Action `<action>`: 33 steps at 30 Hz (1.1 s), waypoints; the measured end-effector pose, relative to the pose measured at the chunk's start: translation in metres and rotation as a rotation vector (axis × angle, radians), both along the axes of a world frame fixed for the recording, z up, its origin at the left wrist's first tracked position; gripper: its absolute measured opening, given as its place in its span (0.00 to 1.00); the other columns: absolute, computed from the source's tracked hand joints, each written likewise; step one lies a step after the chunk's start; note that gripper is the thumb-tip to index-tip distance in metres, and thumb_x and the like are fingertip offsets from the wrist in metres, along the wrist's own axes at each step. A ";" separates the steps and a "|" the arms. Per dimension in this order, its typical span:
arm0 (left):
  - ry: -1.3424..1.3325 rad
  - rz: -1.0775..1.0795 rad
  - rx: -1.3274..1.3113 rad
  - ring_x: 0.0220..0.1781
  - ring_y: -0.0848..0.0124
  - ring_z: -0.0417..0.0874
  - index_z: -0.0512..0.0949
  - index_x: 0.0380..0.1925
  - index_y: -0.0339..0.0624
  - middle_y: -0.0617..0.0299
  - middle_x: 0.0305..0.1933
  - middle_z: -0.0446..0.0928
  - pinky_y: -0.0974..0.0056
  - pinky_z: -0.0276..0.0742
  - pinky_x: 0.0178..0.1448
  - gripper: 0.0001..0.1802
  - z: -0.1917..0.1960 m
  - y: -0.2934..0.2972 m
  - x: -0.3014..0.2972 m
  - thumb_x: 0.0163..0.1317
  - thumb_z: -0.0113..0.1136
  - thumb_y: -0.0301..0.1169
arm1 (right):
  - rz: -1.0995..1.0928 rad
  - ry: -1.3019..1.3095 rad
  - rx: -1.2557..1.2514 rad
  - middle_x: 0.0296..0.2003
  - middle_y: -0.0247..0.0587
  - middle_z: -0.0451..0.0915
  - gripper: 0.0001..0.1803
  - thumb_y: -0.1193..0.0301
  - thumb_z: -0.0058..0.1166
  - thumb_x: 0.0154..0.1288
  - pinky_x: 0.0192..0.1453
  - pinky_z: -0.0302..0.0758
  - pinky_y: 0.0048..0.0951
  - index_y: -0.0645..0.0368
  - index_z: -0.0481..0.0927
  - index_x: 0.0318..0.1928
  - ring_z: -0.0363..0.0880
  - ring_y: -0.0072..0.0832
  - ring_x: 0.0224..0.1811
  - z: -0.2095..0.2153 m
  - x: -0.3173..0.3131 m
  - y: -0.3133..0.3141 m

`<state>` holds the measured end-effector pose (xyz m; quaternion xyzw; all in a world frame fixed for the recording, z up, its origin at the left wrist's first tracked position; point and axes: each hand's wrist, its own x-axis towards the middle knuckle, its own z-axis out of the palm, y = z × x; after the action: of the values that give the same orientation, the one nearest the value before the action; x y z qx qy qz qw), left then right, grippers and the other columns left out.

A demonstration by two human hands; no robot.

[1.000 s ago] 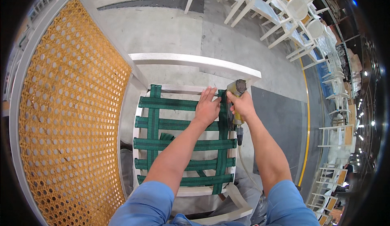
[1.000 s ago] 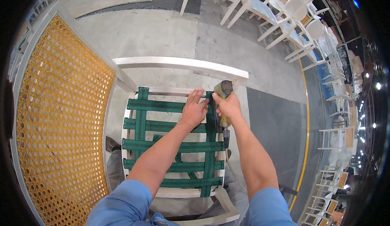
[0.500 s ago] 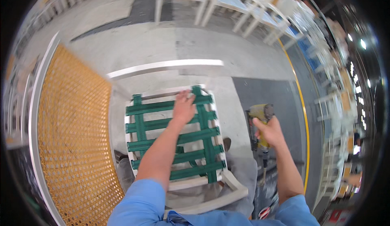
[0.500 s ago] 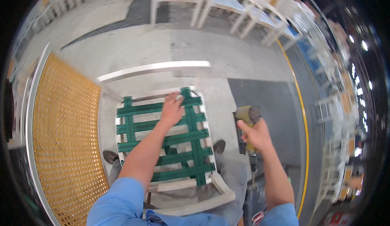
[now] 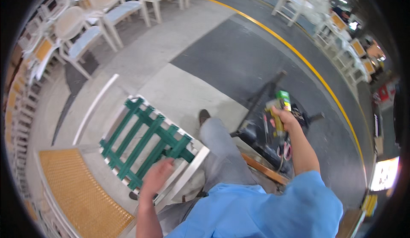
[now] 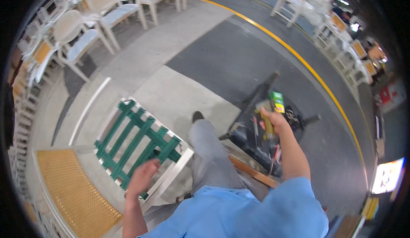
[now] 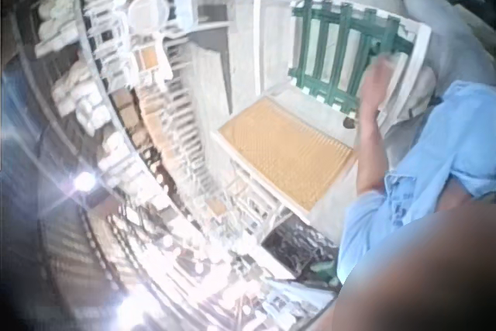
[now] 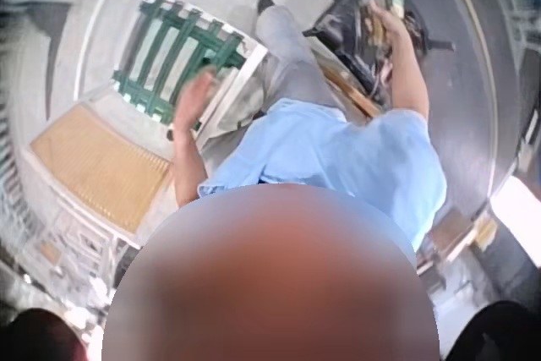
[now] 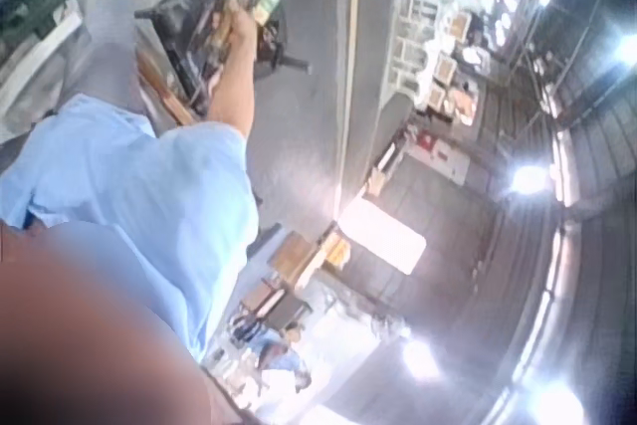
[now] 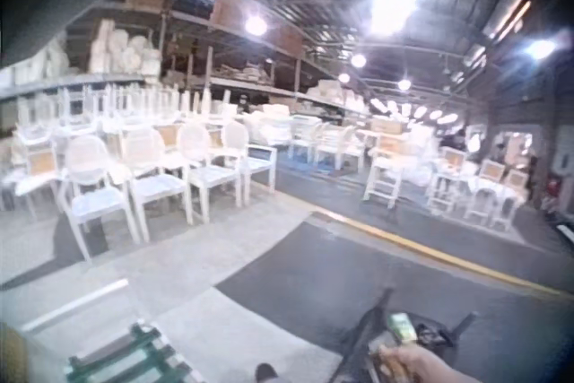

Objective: The person weaves green straps into the seat of a white chair frame. They thread the straps through the frame, use a staple gun to secure them, and trim excess material with scissors.

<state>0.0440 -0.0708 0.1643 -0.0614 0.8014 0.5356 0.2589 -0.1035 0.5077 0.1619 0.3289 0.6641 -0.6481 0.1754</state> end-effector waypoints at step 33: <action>0.892 0.251 -1.101 0.39 0.55 0.85 0.85 0.47 0.46 0.58 0.34 0.83 0.51 0.78 0.46 0.23 -0.035 0.011 0.094 0.53 0.78 0.43 | 0.631 0.701 0.088 0.32 0.46 0.86 0.26 0.56 0.45 0.83 0.45 0.77 0.37 0.66 0.86 0.38 0.85 0.33 0.37 -0.093 0.039 -0.365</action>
<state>0.1377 -0.0594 0.1292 -0.0501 0.9715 0.0535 -0.2254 -0.0644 0.1432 0.0687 -0.1204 0.7777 -0.6063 0.1147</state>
